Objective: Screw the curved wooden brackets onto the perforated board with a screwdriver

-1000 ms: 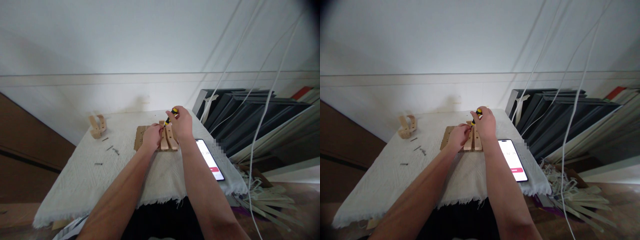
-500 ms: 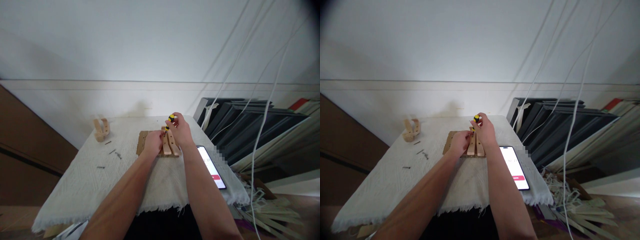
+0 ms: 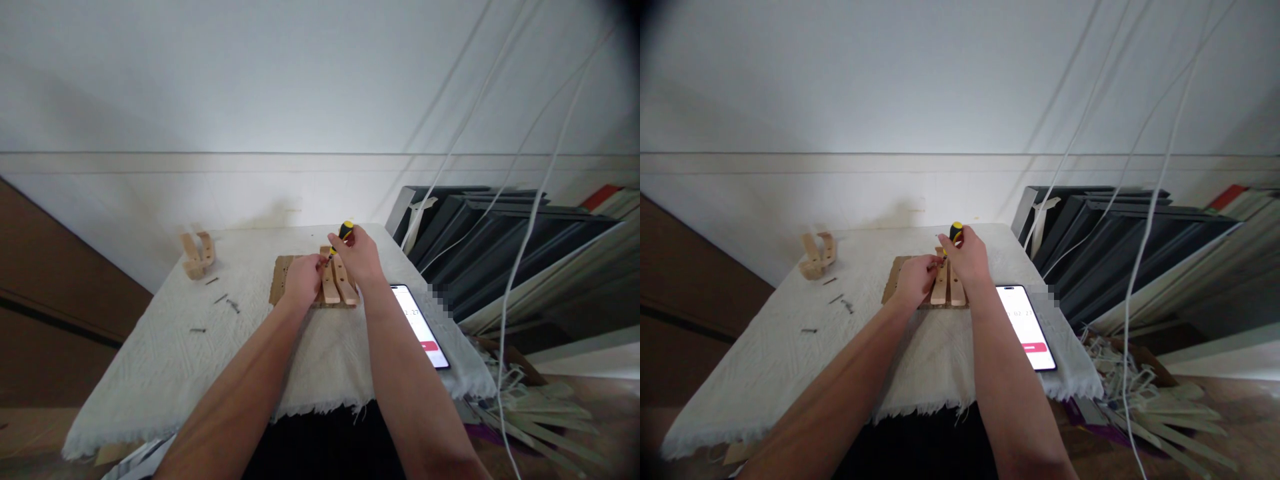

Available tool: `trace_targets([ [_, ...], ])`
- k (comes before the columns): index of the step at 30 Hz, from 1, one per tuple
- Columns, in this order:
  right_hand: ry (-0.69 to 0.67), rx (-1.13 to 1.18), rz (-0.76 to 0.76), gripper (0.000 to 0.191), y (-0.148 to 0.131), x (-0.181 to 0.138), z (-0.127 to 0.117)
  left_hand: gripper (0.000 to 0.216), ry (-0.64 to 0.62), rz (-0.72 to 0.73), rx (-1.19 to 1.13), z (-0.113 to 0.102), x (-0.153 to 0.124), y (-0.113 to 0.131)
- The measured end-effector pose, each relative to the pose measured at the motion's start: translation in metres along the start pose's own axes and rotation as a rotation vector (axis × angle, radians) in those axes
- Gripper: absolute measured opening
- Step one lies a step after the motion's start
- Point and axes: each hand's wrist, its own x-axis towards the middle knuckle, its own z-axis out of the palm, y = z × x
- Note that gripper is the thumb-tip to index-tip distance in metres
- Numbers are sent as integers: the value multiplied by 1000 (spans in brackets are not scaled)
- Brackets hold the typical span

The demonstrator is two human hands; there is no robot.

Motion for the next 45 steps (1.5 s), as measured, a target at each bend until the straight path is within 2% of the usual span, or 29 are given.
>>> trace_targets([
  [2,-107,18,-24,25,1,1,-4,32,-11,-4,12,0,0,0],
  [4,-158,15,-44,21,3,2,-4,33,-31,-16,16,0,1,0],
  [10,15,-63,-4,30,1,1,3,33,-37,-18,11,0,2,1],
  [15,-163,47,-48,18,1,1,-5,34,-36,-2,26,-1,1,0],
  [20,-109,-114,-56,25,1,0,-2,34,-32,-4,32,0,2,1],
  [24,-209,-59,-121,50,-4,-5,-1,32,-24,8,45,-1,2,1],
  [26,-241,-34,-134,54,-8,-7,-2,31,-29,21,52,-1,1,1],
  [34,-170,-7,-173,33,-8,-5,4,33,-36,49,48,-1,-1,1],
  [45,-57,1,-22,18,-1,2,-8,35,-16,78,36,1,-1,0],
])
